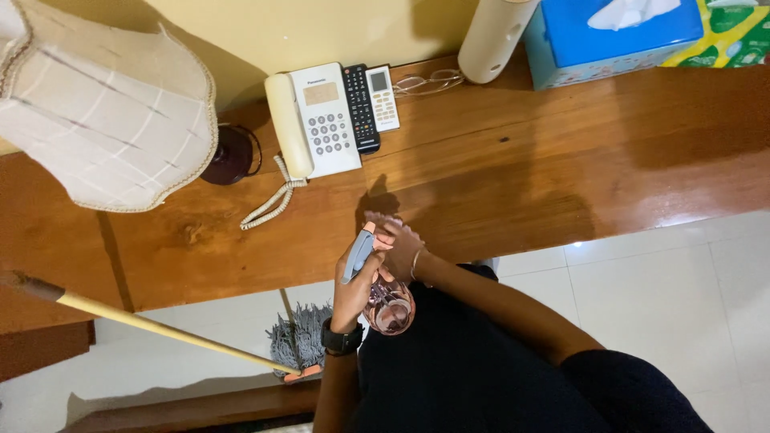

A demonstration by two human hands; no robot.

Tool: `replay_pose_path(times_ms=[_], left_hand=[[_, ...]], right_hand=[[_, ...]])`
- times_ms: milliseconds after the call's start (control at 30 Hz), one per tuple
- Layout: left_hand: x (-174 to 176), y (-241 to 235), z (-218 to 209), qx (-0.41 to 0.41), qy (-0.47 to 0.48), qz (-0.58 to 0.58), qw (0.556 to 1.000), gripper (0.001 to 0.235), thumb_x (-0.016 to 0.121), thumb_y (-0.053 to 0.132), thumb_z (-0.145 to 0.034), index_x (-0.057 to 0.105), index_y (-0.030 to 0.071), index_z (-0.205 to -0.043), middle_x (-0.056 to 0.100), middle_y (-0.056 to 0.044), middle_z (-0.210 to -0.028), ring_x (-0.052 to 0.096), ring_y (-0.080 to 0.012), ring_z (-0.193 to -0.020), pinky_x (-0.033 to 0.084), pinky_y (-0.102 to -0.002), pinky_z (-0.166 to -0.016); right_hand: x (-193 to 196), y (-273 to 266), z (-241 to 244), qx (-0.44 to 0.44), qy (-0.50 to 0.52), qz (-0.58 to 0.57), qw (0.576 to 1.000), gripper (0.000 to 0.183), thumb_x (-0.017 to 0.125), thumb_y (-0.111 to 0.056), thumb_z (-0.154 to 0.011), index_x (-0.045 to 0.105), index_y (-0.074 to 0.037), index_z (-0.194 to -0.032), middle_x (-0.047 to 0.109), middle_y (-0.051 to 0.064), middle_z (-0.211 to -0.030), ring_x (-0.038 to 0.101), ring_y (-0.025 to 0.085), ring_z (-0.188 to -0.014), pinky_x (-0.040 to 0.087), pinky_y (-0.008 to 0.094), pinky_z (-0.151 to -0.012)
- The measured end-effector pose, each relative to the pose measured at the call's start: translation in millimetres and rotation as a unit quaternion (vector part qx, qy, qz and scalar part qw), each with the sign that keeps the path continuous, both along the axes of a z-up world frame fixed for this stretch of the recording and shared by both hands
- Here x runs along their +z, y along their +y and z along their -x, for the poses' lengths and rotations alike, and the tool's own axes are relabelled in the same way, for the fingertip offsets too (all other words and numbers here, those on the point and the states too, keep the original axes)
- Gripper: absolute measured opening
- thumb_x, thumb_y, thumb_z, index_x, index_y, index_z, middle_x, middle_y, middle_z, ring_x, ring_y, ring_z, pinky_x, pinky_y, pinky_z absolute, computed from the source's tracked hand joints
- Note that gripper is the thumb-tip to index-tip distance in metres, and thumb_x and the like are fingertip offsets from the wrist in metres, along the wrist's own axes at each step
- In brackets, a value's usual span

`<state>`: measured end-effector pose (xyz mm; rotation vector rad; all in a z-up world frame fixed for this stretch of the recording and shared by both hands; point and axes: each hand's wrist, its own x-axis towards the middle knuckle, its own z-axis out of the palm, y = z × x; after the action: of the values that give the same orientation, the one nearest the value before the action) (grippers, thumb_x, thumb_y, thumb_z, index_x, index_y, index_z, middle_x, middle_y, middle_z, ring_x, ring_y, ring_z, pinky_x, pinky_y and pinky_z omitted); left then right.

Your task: Transferring tissues from a packet into a blue tissue holder and then cleaning the desk surface with a spray and cloth.

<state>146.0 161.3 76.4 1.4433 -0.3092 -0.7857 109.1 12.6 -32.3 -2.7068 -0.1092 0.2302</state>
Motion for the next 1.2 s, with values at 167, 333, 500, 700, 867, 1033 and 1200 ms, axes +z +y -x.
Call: replay_pose_path(times_ms=[167, 333, 500, 700, 867, 1033, 1200], left_hand=[[2, -12, 2, -0.026, 0.003, 0.054, 0.998, 0.021, 0.058, 0.005, -0.097, 0.067, -0.006, -0.112, 0.071, -0.010, -0.115, 0.067, -0.0117, -0.064, 0.047, -0.025, -0.057], [10, -28, 4, -0.044, 0.029, 0.043, 0.998, 0.036, 0.056, 0.006, -0.094, 0.062, 0.004, -0.129, 0.071, -0.011, -0.118, 0.066, -0.0112, -0.063, 0.054, -0.025, -0.060], [2, -35, 9, -0.081, 0.020, 0.044, 0.996, 0.020, 0.057, 0.005, -0.095, 0.066, -0.004, -0.111, 0.068, -0.015, -0.128, 0.067, -0.0149, -0.062, 0.047, -0.026, -0.057], [-1, -38, 16, -0.099, 0.047, 0.053, 0.993, 0.019, 0.057, 0.002, -0.095, 0.067, -0.003, -0.111, 0.069, -0.015, -0.126, 0.067, -0.0150, -0.064, 0.053, -0.029, -0.059], [-9, -36, 18, -0.121, 0.056, 0.051, 0.990, 0.019, 0.055, 0.000, -0.095, 0.067, -0.004, -0.110, 0.070, -0.015, -0.123, 0.067, -0.0149, -0.065, 0.055, -0.031, -0.059], [0, -48, 21, -0.131, 0.054, 0.031, 0.989, 0.020, 0.057, -0.001, -0.095, 0.065, -0.005, -0.113, 0.070, -0.014, -0.120, 0.065, -0.0145, -0.064, 0.051, -0.029, -0.057], [-18, -61, 27, -0.161, 0.079, 0.071, 0.981, 0.049, 0.057, 0.003, -0.096, 0.053, -0.003, -0.144, 0.069, -0.012, -0.117, 0.062, -0.0124, -0.064, 0.053, -0.028, -0.057]], right_hand=[[-21, -20, 51, 0.105, -0.066, 0.095, 0.988, 0.061, 0.067, -0.038, -0.090, 0.056, -0.016, -0.146, 0.046, 0.003, -0.160, 0.028, 0.028, -0.155, 0.014, 0.052, -0.126], [3, -79, 82, 0.107, -0.149, 0.061, 0.981, 0.059, 0.064, -0.034, -0.094, 0.054, -0.018, -0.149, 0.051, 0.006, -0.155, 0.036, 0.024, -0.150, 0.006, 0.059, -0.128], [1, -163, 95, -0.087, -0.016, 0.106, 0.990, 0.078, 0.075, -0.029, -0.076, 0.048, -0.030, -0.150, 0.038, 0.001, -0.164, 0.028, 0.024, -0.154, 0.012, 0.055, -0.124], [72, -217, 98, -0.190, 0.034, 0.289, 0.938, 0.088, 0.080, -0.035, -0.074, 0.043, -0.029, -0.153, 0.036, -0.001, -0.161, 0.029, 0.021, -0.151, 0.018, 0.062, -0.121], [-2, -299, 163, -0.380, -0.062, 0.142, 0.912, 0.067, 0.058, -0.016, -0.094, 0.045, -0.017, -0.159, 0.037, 0.008, -0.167, 0.031, 0.025, -0.156, 0.021, 0.048, -0.127], [10, -306, 203, -0.538, -0.110, 0.098, 0.830, 0.052, 0.045, -0.021, -0.110, 0.043, -0.008, -0.160, 0.034, 0.010, -0.168, 0.027, 0.027, -0.156, 0.014, 0.051, -0.127], [3, -262, 210, -0.622, -0.081, 0.125, 0.769, 0.059, 0.041, -0.035, -0.108, 0.039, -0.010, -0.161, 0.033, 0.013, -0.168, 0.025, 0.028, -0.157, 0.013, 0.061, -0.124]])
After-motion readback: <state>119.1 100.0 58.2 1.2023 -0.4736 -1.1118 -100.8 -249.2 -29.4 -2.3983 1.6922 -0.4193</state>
